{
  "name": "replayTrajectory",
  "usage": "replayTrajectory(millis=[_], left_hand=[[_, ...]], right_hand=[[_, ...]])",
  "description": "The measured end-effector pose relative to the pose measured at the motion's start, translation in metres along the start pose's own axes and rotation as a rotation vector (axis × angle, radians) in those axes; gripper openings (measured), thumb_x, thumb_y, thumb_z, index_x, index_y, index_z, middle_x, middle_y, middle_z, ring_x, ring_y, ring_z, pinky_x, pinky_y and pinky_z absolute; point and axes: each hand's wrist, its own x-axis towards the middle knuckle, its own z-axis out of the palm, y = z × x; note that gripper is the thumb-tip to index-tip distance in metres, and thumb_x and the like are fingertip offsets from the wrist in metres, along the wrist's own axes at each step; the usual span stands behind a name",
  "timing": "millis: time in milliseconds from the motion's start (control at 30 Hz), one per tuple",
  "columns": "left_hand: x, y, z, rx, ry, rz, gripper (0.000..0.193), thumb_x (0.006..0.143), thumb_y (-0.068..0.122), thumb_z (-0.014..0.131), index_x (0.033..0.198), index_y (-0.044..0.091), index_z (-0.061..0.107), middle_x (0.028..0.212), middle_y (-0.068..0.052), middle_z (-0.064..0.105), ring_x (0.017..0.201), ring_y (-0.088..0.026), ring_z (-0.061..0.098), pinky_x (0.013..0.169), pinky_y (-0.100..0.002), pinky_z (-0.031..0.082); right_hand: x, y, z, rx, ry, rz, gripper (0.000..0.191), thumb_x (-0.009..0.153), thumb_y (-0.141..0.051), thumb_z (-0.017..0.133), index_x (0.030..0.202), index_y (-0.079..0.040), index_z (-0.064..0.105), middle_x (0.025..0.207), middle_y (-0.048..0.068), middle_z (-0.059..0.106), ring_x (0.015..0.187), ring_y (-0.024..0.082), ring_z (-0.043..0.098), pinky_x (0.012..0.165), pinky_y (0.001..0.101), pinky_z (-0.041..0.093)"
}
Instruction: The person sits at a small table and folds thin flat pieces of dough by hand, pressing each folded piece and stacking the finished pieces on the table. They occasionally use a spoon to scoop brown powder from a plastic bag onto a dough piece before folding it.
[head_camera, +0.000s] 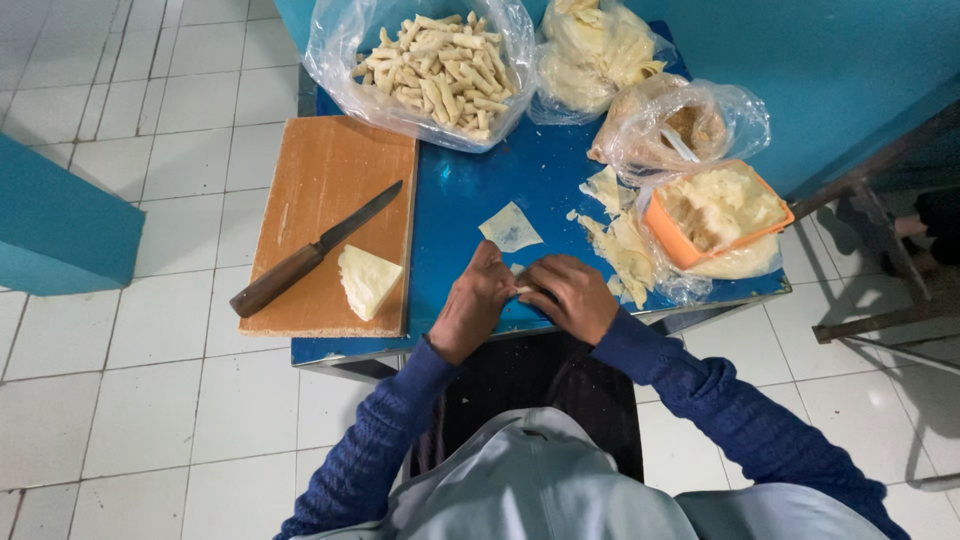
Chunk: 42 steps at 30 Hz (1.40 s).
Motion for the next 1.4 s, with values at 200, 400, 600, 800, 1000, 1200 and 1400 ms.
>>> replayTrajectory(millis=[200, 400, 600, 800, 1000, 1200, 1400], left_hand=[[0.001, 0.010, -0.007, 0.059, 0.017, -0.107, 0.024, 0.080, 0.001, 0.078, 0.096, 0.000, 0.061, 0.114, -0.018, 0.052, 0.089, -0.037, 0.065, 0.067, -0.044, 0.053], [-0.005, 0.018, -0.002, 0.101, 0.068, 0.000, 0.014, 0.089, 0.002, 0.072, 0.101, 0.003, 0.063, 0.116, -0.017, 0.052, 0.097, -0.035, 0.063, 0.077, -0.043, 0.052], [-0.003, 0.013, -0.003, 0.240, 0.102, 0.041, 0.011, 0.088, 0.003, 0.073, 0.095, 0.007, 0.066, 0.115, -0.014, 0.053, 0.106, -0.035, 0.051, 0.087, -0.041, 0.048], [-0.003, 0.019, -0.005, 0.301, 0.157, 0.034, 0.026, 0.077, 0.007, 0.076, 0.101, 0.006, 0.069, 0.115, -0.014, 0.056, 0.110, -0.037, 0.051, 0.089, -0.046, 0.046], [0.005, 0.016, -0.002, 0.421, 0.202, 0.076, 0.015, 0.083, 0.008, 0.076, 0.096, 0.008, 0.068, 0.117, -0.013, 0.057, 0.118, -0.036, 0.051, 0.094, -0.047, 0.045], [0.007, 0.014, -0.002, 0.355, 0.197, 0.022, 0.023, 0.080, 0.008, 0.072, 0.103, 0.004, 0.072, 0.115, -0.014, 0.057, 0.115, -0.037, 0.049, 0.093, -0.048, 0.044], [0.015, 0.006, 0.002, 0.387, 0.201, 0.012, 0.010, 0.087, 0.008, 0.069, 0.095, 0.006, 0.072, 0.116, -0.013, 0.059, 0.116, -0.036, 0.050, 0.094, -0.046, 0.045]], right_hand=[[0.002, -0.001, 0.003, -0.046, -0.003, -0.019, 0.011, 0.090, -0.017, 0.073, 0.097, -0.007, 0.074, 0.096, 0.008, 0.064, 0.086, 0.028, 0.067, 0.073, 0.0400, 0.054], [-0.001, 0.002, 0.008, -0.102, 0.042, -0.002, 0.012, 0.091, -0.016, 0.073, 0.100, -0.008, 0.075, 0.095, 0.008, 0.060, 0.089, 0.028, 0.063, 0.078, 0.0413, 0.051], [-0.002, 0.004, 0.006, -0.170, 0.014, -0.020, 0.015, 0.091, -0.017, 0.075, 0.099, -0.004, 0.072, 0.097, 0.006, 0.064, 0.090, 0.028, 0.060, 0.080, 0.0421, 0.047], [0.002, 0.000, 0.006, -0.184, 0.089, -0.062, 0.015, 0.088, -0.009, 0.072, 0.102, -0.005, 0.073, 0.097, 0.009, 0.062, 0.093, 0.029, 0.059, 0.079, 0.0417, 0.050], [-0.005, -0.001, 0.005, -0.279, 0.064, -0.051, 0.027, 0.087, -0.002, 0.069, 0.113, -0.004, 0.072, 0.107, 0.007, 0.065, 0.098, 0.026, 0.060, 0.085, 0.0401, 0.052], [0.002, 0.005, 0.006, -0.356, 0.029, -0.048, 0.036, 0.082, -0.002, 0.067, 0.117, -0.008, 0.073, 0.111, 0.007, 0.066, 0.105, 0.027, 0.060, 0.090, 0.0409, 0.049], [0.008, 0.007, 0.009, -0.234, 0.039, 0.030, 0.033, 0.086, -0.005, 0.067, 0.118, -0.008, 0.074, 0.108, 0.009, 0.064, 0.102, 0.029, 0.058, 0.090, 0.0403, 0.050]])
